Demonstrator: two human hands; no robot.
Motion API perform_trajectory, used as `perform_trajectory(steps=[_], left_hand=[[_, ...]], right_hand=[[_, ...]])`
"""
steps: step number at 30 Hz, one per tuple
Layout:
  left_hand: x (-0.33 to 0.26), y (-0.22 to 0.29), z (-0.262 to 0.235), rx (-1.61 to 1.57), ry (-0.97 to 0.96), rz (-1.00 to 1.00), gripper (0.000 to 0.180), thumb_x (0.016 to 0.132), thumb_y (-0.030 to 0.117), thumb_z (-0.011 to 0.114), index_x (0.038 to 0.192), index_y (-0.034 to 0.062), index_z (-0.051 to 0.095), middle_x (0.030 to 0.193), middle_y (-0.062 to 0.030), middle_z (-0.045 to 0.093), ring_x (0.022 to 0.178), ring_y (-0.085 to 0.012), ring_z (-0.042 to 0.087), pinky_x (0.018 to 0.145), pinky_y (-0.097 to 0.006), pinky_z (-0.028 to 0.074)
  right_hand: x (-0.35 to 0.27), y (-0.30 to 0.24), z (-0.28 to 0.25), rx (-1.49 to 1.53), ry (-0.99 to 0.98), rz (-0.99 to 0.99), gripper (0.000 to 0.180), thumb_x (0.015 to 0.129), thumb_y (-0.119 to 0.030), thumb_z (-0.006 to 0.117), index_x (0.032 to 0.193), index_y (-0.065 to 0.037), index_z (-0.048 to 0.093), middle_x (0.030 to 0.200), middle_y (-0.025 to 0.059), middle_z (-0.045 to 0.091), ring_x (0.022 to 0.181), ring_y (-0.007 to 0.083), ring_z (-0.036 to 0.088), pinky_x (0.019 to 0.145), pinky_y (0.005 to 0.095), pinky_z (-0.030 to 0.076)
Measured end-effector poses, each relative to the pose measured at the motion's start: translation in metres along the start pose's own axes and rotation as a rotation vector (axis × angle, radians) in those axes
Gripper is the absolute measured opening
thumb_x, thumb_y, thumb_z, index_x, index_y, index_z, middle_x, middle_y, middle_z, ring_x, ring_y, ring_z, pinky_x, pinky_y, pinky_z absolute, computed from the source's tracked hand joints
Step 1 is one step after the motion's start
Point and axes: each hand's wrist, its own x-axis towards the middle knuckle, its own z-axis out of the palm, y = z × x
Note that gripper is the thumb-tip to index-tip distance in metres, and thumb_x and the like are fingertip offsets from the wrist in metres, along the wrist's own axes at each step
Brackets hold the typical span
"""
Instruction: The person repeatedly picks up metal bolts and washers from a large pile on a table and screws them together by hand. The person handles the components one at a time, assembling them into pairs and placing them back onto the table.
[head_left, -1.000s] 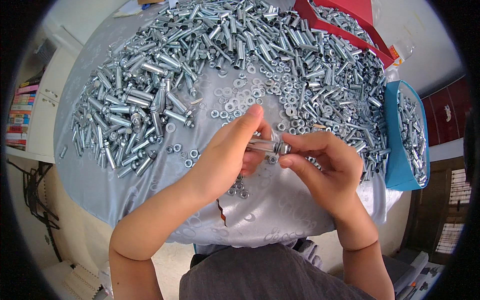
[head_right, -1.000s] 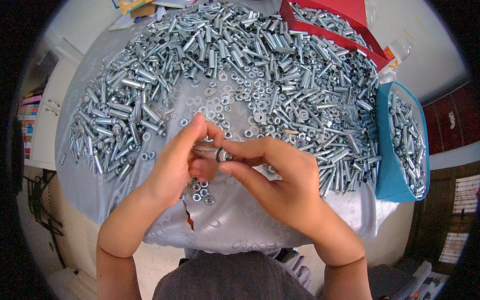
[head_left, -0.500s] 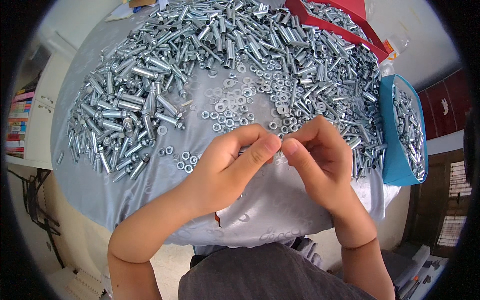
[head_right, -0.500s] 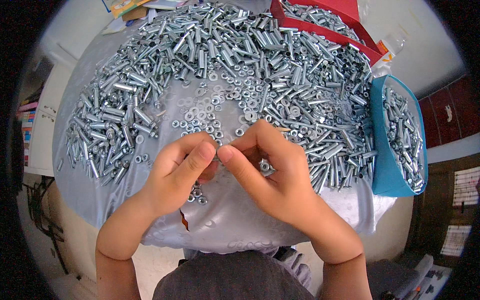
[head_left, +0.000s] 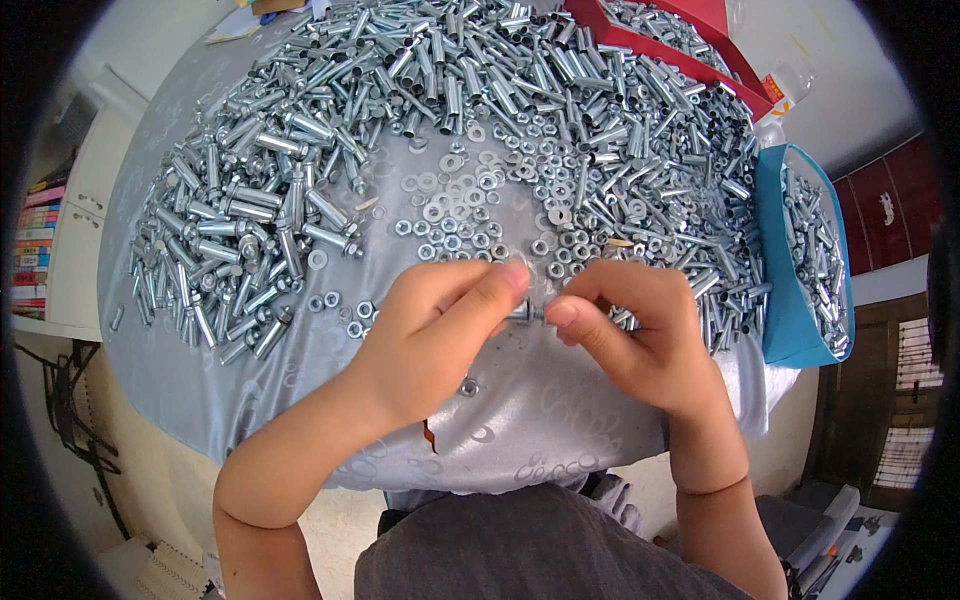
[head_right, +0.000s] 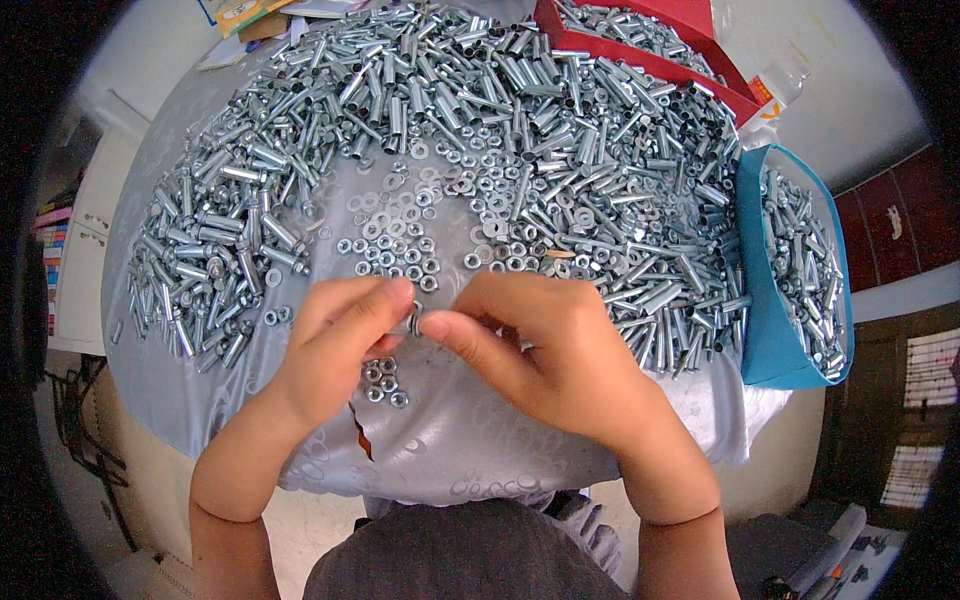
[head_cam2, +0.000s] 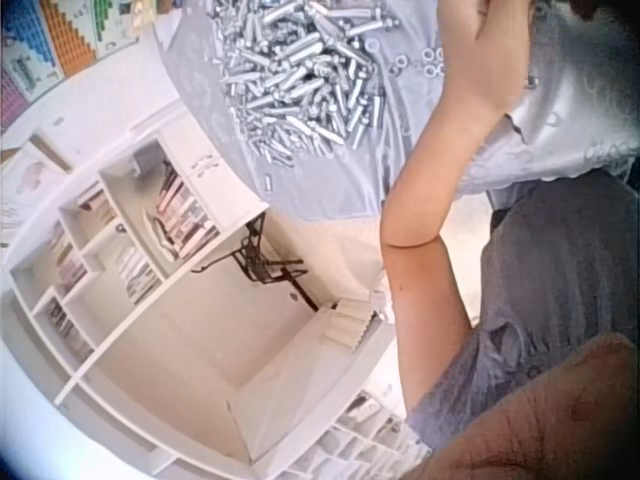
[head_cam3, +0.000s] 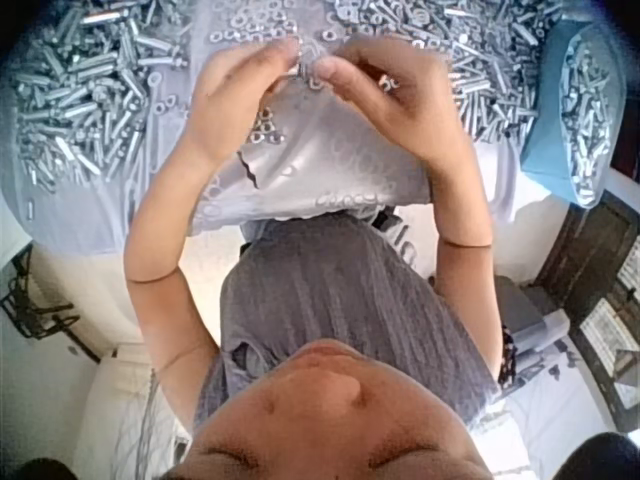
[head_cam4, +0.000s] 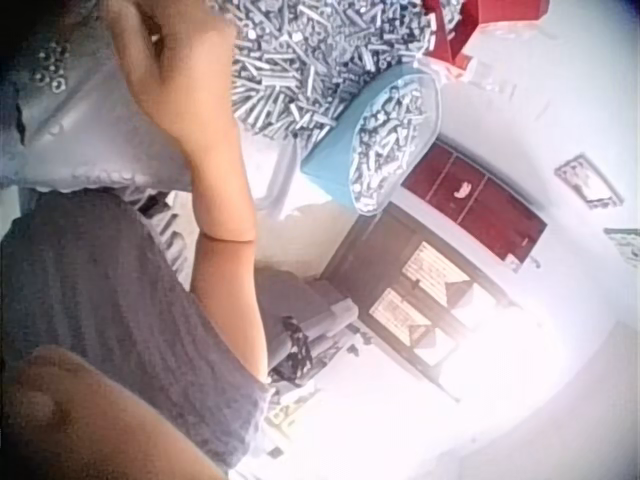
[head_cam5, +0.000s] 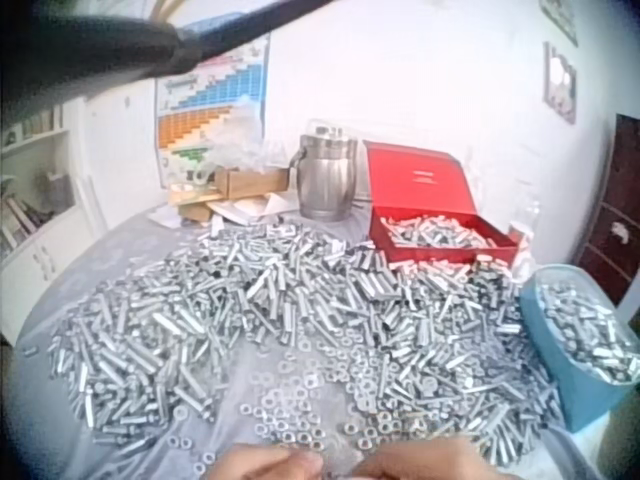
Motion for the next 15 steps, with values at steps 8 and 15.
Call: perform_trajectory(steps=[8,15], left_hand=[[0.000,-0.003,0.001,0.210,0.105,0.143,0.037,0.087,0.018,0.045,0.056,-0.0012,0.044,0.047,0.0039,0.035,0.049,-0.0028,0.030,0.041,-0.026,0.024],[0.001,-0.004,0.002,0.274,0.123,0.195,0.037,0.087,0.019,0.045,0.056,-0.0017,0.045,0.046,0.0019,0.037,0.047,-0.0034,0.031,0.040,-0.027,0.025]], right_hand=[[0.003,0.003,0.009,-0.167,-0.010,-0.182,0.028,0.062,-0.012,0.077,0.081,-0.003,0.059,0.071,0.0055,0.058,0.059,0.0133,0.055,0.047,0.0236,0.042],[0.004,0.007,0.013,-0.223,0.119,-0.244,0.020,0.071,-0.018,0.068,0.080,-0.005,0.056,0.075,0.0064,0.057,0.056,0.0235,0.056,0.048,0.0296,0.046]])
